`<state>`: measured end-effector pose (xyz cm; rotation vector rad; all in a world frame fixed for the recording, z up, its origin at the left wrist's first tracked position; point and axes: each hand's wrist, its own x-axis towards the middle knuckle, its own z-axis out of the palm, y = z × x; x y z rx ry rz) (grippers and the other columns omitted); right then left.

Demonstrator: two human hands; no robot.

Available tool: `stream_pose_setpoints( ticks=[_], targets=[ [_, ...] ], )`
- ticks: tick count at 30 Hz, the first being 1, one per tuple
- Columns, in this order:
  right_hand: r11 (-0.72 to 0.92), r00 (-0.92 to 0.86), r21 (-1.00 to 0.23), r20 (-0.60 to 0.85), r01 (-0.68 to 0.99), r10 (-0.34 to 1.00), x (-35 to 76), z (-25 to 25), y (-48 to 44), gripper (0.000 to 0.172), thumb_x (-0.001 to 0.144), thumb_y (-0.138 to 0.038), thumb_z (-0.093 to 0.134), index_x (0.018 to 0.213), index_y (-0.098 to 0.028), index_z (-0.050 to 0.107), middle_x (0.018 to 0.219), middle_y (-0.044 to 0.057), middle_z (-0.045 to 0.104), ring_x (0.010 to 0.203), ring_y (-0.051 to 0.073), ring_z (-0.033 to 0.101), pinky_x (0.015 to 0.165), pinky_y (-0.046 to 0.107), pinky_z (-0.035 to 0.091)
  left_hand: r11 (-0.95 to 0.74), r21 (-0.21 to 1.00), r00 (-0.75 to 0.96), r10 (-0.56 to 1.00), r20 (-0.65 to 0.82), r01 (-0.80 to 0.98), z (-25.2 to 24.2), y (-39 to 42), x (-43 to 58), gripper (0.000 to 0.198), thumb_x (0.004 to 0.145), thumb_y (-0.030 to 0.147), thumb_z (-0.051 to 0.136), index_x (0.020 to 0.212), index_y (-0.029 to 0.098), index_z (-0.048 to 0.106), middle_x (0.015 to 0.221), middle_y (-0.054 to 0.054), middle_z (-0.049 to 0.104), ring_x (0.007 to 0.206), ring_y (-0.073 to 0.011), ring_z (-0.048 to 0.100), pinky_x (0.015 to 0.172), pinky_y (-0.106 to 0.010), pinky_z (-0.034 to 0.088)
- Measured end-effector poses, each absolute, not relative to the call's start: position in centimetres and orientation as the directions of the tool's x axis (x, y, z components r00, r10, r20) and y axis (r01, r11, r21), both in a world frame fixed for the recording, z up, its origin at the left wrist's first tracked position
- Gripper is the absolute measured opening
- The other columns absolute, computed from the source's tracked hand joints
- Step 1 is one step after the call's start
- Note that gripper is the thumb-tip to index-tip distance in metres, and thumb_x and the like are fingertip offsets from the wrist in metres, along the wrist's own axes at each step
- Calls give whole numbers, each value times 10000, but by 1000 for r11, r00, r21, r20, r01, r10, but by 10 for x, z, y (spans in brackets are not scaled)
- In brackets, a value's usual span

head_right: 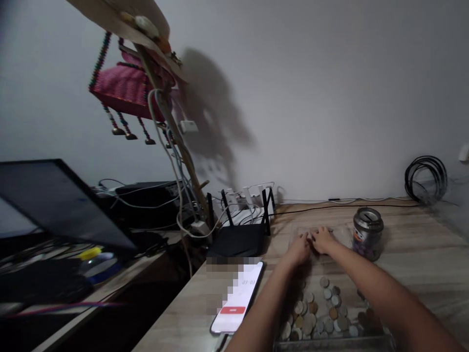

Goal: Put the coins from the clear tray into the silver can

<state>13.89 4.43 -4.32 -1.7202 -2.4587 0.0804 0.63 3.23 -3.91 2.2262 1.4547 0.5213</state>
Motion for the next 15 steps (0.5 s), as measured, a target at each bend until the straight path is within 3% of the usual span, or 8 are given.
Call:
stream_pose_setpoints(
  ticks=[5,9,12,15],
  targets=[
    [498,-501,-120,9,859,866,137,-50,13,352,824,-240,372,1121,-149,539,1208,146,489,1114,235,407,939,394,296,-386,567,324,922,213,728,-37,35,10,392,742,131,402,1104,53,533,1129,-206,532,1053,-241,494,912,-336,354],
    [642,-652,-225,38,733,757,138,-51,-47,386,857,-310,316,1108,-143,556,1161,130,527,1100,221,422,956,395,291,-473,595,389,880,274,650,-34,33,11,348,757,156,418,1063,107,575,1087,-145,574,1030,-200,512,899,-297,371],
    [644,-668,-359,72,676,741,134,-45,-83,382,818,-327,406,1133,-165,548,1211,110,500,1123,212,421,957,355,309,-547,597,364,837,408,587,-28,31,9,313,758,131,416,1010,120,601,1048,-113,603,1029,-180,514,907,-282,367],
    [551,-590,-445,60,706,805,122,-35,-97,450,707,-354,554,1109,-152,554,1136,103,550,1046,214,485,901,324,371,-532,597,317,844,434,600,-19,25,11,318,759,99,387,986,119,609,1012,-108,620,978,-171,543,879,-280,388]
  ],
)
